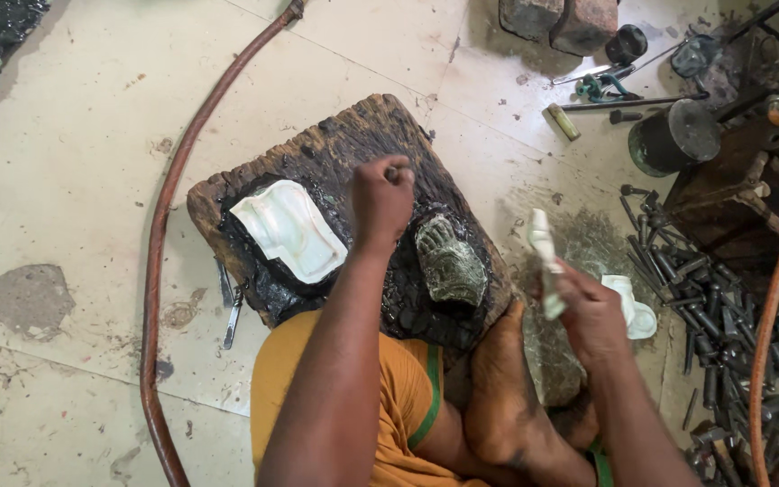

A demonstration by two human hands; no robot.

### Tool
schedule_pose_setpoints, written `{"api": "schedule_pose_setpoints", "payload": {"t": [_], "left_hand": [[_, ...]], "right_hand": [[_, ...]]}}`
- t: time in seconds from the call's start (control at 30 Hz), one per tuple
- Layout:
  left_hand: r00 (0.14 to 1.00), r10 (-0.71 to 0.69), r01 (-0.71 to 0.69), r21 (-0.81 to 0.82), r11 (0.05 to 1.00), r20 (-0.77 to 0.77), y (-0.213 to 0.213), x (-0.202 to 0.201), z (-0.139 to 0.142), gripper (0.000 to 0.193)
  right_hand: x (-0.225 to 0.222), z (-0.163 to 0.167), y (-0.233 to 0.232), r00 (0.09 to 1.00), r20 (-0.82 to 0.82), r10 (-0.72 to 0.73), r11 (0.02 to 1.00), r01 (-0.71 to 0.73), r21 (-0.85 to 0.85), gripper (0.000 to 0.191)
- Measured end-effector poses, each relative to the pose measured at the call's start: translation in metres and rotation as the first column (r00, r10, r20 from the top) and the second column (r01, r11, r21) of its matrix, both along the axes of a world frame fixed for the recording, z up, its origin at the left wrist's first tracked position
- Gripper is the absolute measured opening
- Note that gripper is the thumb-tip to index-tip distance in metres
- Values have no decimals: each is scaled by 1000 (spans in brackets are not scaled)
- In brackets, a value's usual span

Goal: The person sits on the workshop floor hammering white ornamental metal pieces placed on a dark wooden board. They hold a punch against the piece with one hand and strike it with a hammer in the other, repositioning the pieces and working over their surfaces to shape decorative details.

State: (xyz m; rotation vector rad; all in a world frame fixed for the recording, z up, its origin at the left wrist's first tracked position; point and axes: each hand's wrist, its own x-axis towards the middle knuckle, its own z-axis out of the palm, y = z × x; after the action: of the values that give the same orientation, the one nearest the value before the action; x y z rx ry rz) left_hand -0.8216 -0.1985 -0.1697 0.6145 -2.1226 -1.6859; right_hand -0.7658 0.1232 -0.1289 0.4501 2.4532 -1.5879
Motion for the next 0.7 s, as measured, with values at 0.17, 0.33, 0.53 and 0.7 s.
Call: {"api": "schedule_pose_setpoints", "payload": {"t": [0.17, 0.33, 0.53, 0.7], "left_hand": [[913, -166, 228, -128, 965, 372, 3, 2, 2, 12], [728, -351, 571, -236, 786, 589, 13, 7, 5, 31], [631, -335, 648, -237, 724, 700, 32, 20, 7, 65], [752, -281, 569, -373, 733, 597, 47, 35, 11, 64]], "right_hand": [[0, -12, -68, 852, -116, 510, 800, -420, 429, 74], [-2, -15, -92, 723, 131, 678, 345, -471, 812, 92], [29, -25, -72, 719, -120, 685, 599, -462, 654, 105], [81, -20, -64, 796, -110, 595, 648, -393, 653, 108]]}}
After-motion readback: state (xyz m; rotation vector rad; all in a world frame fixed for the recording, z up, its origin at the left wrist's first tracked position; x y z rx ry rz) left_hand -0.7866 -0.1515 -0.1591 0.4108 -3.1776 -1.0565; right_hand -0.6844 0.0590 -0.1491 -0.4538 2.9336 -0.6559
